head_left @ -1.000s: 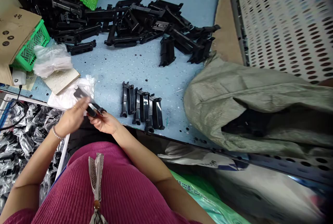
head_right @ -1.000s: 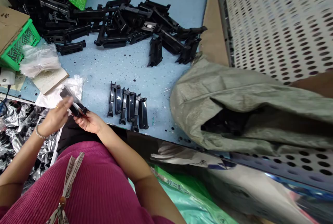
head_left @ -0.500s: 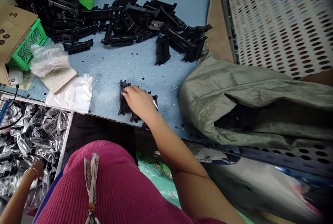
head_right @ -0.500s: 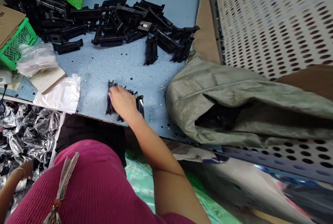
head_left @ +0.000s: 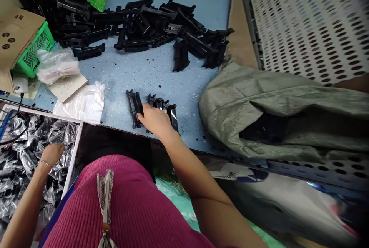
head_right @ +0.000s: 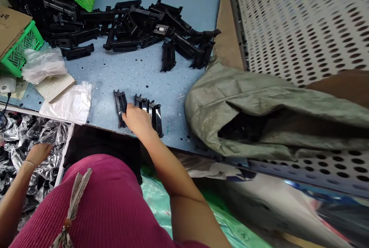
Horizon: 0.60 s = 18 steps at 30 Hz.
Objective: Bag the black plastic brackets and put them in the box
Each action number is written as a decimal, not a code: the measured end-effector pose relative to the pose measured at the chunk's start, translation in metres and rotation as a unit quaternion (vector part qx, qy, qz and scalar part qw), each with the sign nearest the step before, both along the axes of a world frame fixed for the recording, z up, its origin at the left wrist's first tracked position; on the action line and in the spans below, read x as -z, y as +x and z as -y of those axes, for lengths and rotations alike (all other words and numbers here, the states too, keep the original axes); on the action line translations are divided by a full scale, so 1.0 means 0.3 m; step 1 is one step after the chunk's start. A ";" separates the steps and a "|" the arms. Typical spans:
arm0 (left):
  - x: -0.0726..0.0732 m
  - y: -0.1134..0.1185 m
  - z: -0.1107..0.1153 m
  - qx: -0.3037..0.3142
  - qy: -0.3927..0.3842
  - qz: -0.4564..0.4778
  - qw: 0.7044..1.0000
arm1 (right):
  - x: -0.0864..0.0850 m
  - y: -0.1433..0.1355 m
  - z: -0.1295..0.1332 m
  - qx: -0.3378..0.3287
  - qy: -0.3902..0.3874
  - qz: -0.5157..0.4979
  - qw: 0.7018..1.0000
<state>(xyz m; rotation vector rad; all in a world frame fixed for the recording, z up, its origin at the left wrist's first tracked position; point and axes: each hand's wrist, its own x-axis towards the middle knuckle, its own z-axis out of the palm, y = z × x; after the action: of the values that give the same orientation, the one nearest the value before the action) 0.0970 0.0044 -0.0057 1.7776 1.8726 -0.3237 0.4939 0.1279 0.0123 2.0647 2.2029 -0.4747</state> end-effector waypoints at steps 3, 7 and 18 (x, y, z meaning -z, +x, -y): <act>0.001 0.173 -0.188 0.034 0.198 0.093 0.975 | 0.008 -0.008 -0.019 0.026 -0.029 -0.112 0.993; 0.014 0.386 -0.391 0.053 0.324 0.111 0.938 | 0.047 -0.010 -0.021 0.072 -0.044 -0.375 0.923; -0.010 0.242 -0.476 -0.150 0.218 0.391 0.882 | 0.071 -0.320 -0.075 0.120 -0.299 -0.798 0.510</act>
<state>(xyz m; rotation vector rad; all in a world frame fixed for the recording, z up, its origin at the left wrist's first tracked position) 0.1695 0.1472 -0.0026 1.4841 1.6142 0.8742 0.3980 0.1505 -0.0088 1.2331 1.1500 -3.5146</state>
